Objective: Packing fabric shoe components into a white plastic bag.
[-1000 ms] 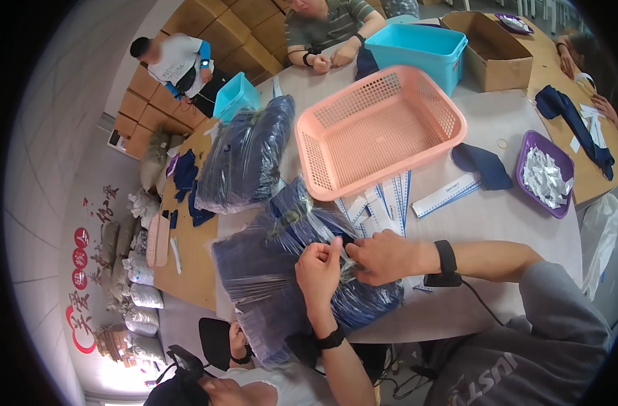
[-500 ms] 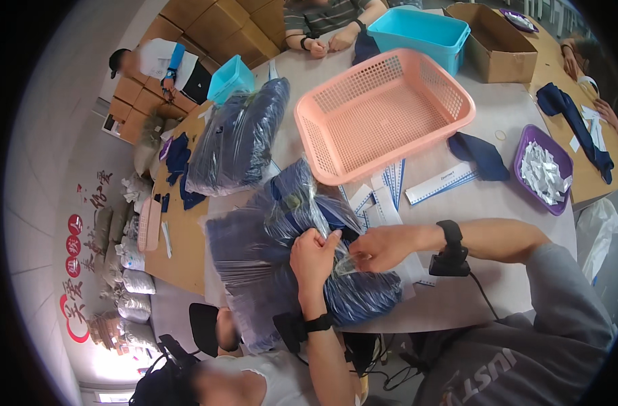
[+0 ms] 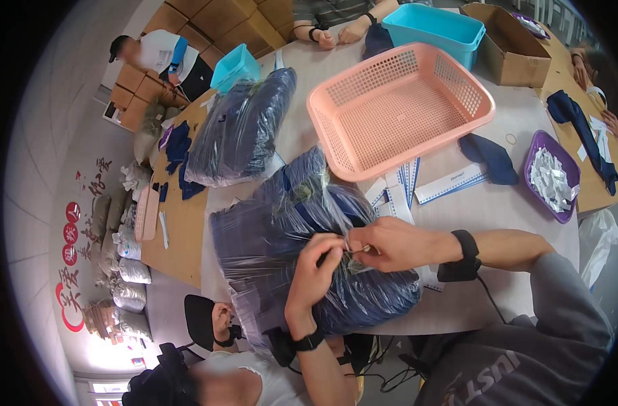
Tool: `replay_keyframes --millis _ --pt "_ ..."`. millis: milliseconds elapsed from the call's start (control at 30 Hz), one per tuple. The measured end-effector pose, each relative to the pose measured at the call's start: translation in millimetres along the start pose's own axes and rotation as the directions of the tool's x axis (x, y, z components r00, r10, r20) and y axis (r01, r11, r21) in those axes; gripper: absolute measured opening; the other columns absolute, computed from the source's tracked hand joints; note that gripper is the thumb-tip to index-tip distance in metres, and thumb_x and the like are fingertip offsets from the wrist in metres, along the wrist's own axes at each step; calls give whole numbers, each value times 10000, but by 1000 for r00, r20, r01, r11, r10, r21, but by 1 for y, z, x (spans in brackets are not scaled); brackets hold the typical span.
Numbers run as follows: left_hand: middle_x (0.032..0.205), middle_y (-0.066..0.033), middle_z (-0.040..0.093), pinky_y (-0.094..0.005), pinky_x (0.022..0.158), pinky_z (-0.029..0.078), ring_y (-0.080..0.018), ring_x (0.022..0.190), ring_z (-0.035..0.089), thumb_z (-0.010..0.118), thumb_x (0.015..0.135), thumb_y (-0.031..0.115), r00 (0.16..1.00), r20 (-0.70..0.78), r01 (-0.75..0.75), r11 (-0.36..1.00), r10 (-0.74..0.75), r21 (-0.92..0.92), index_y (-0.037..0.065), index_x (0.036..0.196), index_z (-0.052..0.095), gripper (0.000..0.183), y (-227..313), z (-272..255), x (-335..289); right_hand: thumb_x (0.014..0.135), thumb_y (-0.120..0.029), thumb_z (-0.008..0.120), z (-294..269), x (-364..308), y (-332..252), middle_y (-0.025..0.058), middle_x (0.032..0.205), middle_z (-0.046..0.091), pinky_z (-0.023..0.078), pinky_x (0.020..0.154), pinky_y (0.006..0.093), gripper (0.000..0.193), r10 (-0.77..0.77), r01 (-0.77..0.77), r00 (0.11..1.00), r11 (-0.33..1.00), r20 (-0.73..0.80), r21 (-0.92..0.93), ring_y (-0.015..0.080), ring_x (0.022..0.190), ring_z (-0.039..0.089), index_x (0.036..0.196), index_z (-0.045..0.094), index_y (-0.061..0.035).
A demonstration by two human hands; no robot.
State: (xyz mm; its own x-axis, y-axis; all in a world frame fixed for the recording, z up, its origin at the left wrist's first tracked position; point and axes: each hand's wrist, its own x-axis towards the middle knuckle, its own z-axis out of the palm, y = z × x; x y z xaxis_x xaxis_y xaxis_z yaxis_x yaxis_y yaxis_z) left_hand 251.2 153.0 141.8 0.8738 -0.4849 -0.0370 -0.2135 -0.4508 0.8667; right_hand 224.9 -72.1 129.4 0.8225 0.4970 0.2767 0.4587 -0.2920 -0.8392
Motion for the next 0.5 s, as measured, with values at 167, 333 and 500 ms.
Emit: replay_keyframes --millis 167,333,500 --pt "1299 -119 607 -543 1223 104 -369 1421 422 737 868 152 997 62 -44 985 34 165 83 1097 660 252 16 2 -31 854 -104 673 6 0 -8 159 704 625 479 580 474 144 -115 121 989 991 89 -62 388 655 637 857 552 -27" --pt "1328 -121 593 -547 1227 67 -382 1460 358 733 874 176 995 90 -56 981 39 187 63 1128 649 290 9 3 -38 879 -148 665 10 -10 -15 142 719 619 484 545 470 180 -235 251 966 951 108 -181 383 640 629 867 530 -29" --pt "1300 -146 619 -514 1234 59 -343 1477 340 646 955 251 988 13 154 977 -154 -147 27 1147 651 295 8 7 -35 886 -190 662 10 -18 -23 128 714 633 475 516 476 209 -243 275 958 928 154 -250 377 612 633 889 536 -24"
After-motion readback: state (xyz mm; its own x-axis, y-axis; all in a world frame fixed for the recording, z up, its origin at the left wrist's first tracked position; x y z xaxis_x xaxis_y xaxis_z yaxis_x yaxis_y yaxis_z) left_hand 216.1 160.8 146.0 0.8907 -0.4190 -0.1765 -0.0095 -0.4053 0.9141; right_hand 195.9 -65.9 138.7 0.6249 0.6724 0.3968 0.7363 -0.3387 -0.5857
